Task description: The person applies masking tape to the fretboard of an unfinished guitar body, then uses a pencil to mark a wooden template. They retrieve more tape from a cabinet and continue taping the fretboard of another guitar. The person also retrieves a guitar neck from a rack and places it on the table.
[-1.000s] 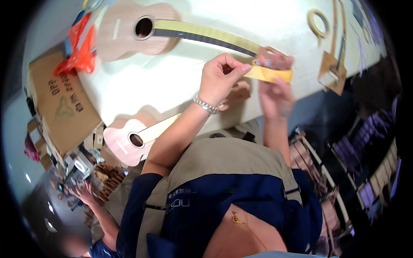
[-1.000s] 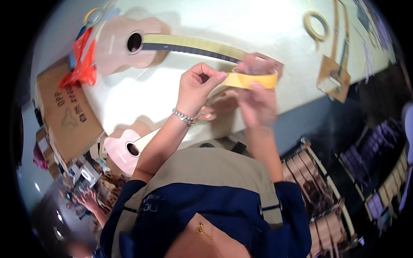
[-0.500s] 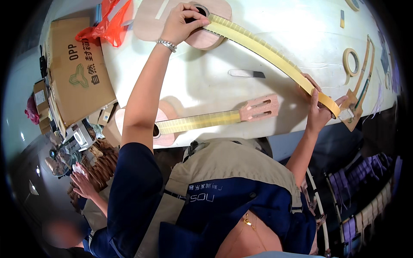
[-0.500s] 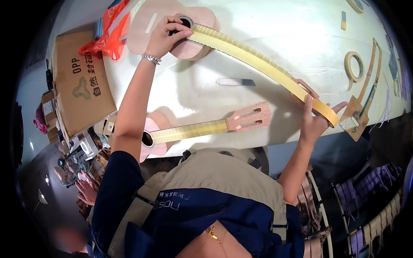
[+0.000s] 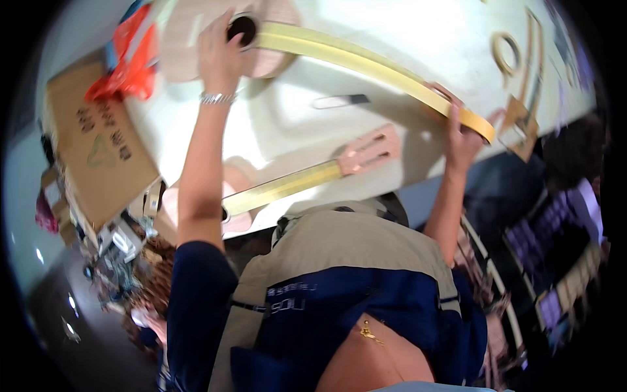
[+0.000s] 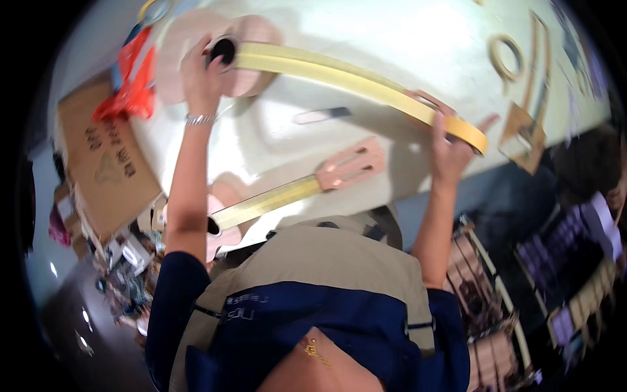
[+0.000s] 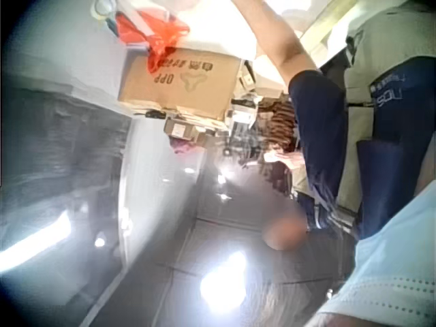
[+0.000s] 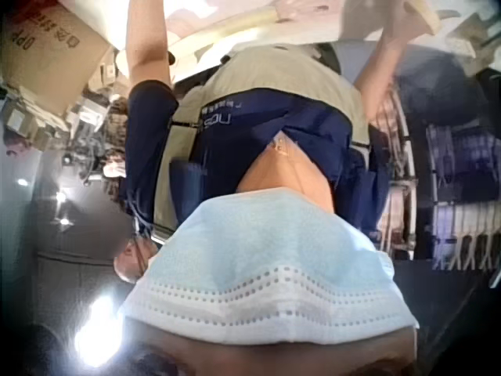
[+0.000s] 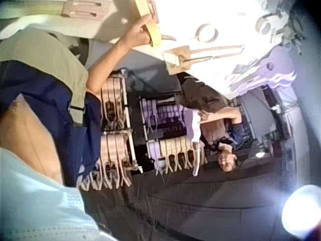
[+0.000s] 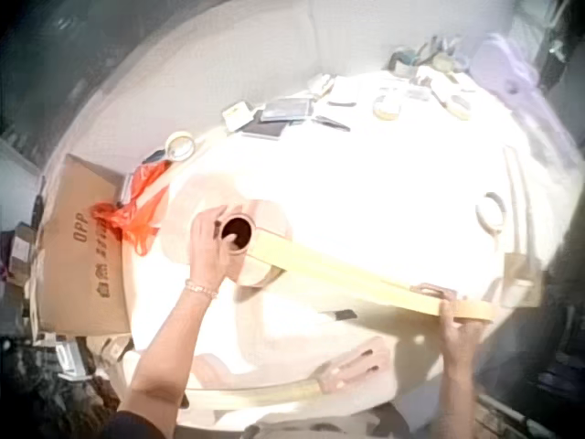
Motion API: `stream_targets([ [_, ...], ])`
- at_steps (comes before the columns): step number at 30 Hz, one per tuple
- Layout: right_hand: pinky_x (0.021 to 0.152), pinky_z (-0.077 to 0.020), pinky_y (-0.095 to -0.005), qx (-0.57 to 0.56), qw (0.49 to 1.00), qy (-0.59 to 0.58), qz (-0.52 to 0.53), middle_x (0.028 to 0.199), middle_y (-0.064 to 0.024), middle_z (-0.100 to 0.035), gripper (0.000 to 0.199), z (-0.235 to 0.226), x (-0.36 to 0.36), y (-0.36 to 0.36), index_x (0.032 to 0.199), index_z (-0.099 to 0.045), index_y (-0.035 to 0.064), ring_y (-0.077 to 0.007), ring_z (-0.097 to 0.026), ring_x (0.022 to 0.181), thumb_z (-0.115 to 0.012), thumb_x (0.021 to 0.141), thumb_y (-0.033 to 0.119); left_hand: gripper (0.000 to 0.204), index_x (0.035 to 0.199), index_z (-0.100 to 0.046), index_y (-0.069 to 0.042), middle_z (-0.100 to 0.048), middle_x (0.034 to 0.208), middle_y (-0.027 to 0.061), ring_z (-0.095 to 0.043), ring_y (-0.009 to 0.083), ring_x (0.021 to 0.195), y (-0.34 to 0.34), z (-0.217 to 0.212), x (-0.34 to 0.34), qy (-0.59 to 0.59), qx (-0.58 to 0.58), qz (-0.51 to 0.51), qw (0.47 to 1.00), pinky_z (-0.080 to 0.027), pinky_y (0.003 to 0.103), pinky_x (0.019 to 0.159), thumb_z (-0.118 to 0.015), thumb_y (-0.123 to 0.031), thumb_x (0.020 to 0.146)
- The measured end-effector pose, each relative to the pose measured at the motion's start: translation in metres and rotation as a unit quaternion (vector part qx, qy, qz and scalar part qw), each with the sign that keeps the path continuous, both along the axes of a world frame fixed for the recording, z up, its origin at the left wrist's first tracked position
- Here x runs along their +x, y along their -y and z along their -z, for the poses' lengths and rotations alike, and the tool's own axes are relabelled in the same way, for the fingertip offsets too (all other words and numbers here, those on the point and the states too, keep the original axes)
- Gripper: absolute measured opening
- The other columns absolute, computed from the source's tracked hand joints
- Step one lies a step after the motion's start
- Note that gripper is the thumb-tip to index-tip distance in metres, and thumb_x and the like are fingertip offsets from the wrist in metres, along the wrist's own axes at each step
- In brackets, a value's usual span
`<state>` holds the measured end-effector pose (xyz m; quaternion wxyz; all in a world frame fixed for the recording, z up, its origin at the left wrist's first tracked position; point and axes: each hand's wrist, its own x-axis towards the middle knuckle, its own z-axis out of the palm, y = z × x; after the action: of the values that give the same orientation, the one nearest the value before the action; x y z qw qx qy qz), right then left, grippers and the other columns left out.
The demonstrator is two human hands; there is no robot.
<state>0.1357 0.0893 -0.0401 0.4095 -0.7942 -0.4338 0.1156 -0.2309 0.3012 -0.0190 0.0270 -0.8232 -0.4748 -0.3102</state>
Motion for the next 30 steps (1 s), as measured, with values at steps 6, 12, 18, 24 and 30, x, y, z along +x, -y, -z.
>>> stream_targets([
  [6,0.080,-0.0439,-0.0280,0.015,0.997,-0.002,0.079,0.078,-0.0087,-0.060,0.104,-0.012,-0.017,-0.015,0.137,-0.004,-0.0126,-0.0192,-0.057,0.078,-0.072,0.073,0.034,0.076,0.141,-0.024,-0.008,-0.032,0.144,0.0033,-0.026,0.0233,0.134,0.044,0.004,0.010,-0.146,-0.108,0.071,0.981,0.000,0.063,0.103,-0.045,-0.055,0.084],
  [12,0.067,-0.0459,-0.0227,-0.024,0.998,0.020,0.057,0.076,-0.0049,-0.060,0.098,-0.015,-0.019,-0.011,0.139,-0.007,-0.0090,-0.0125,-0.056,0.069,-0.071,0.076,0.031,0.081,0.143,-0.021,-0.014,-0.024,0.147,0.0025,-0.017,0.0260,0.137,0.054,0.003,0.022,-0.214,-0.092,0.038,0.972,0.006,0.071,0.095,-0.043,-0.062,0.081],
  [18,0.086,-0.0401,-0.0306,0.059,0.997,-0.041,0.032,0.095,-0.0079,-0.058,0.074,0.008,-0.036,-0.015,0.137,-0.012,-0.0104,-0.0186,-0.055,0.085,-0.054,0.088,0.025,0.083,0.143,-0.019,-0.017,-0.017,0.149,0.0007,-0.010,0.0241,0.139,0.132,-0.003,0.160,-0.086,-0.308,0.179,0.930,-0.001,0.064,0.102,-0.062,-0.041,0.077],
  [24,0.094,-0.0340,-0.0344,0.152,0.983,-0.105,0.009,0.113,-0.0120,-0.049,0.056,0.020,-0.044,-0.013,0.135,-0.021,-0.0085,-0.0197,-0.048,0.101,-0.040,0.094,0.025,0.031,0.104,-0.057,-0.012,-0.052,0.108,0.0056,-0.047,0.0219,0.106,0.134,0.008,0.147,-0.103,-0.171,0.219,0.955,-0.037,0.042,0.088,-0.062,-0.017,0.075],
  [30,0.097,-0.0297,-0.0408,0.140,0.990,-0.013,0.009,0.106,-0.0112,-0.054,0.056,0.017,-0.041,-0.017,0.133,-0.026,-0.0089,-0.0226,-0.050,0.096,-0.040,0.094,0.029,0.016,0.083,-0.059,-0.006,-0.059,0.070,0.0050,-0.059,0.0217,0.069,0.123,-0.016,0.116,-0.209,-0.374,0.085,0.900,-0.047,0.035,0.062,-0.068,-0.013,0.071],
])
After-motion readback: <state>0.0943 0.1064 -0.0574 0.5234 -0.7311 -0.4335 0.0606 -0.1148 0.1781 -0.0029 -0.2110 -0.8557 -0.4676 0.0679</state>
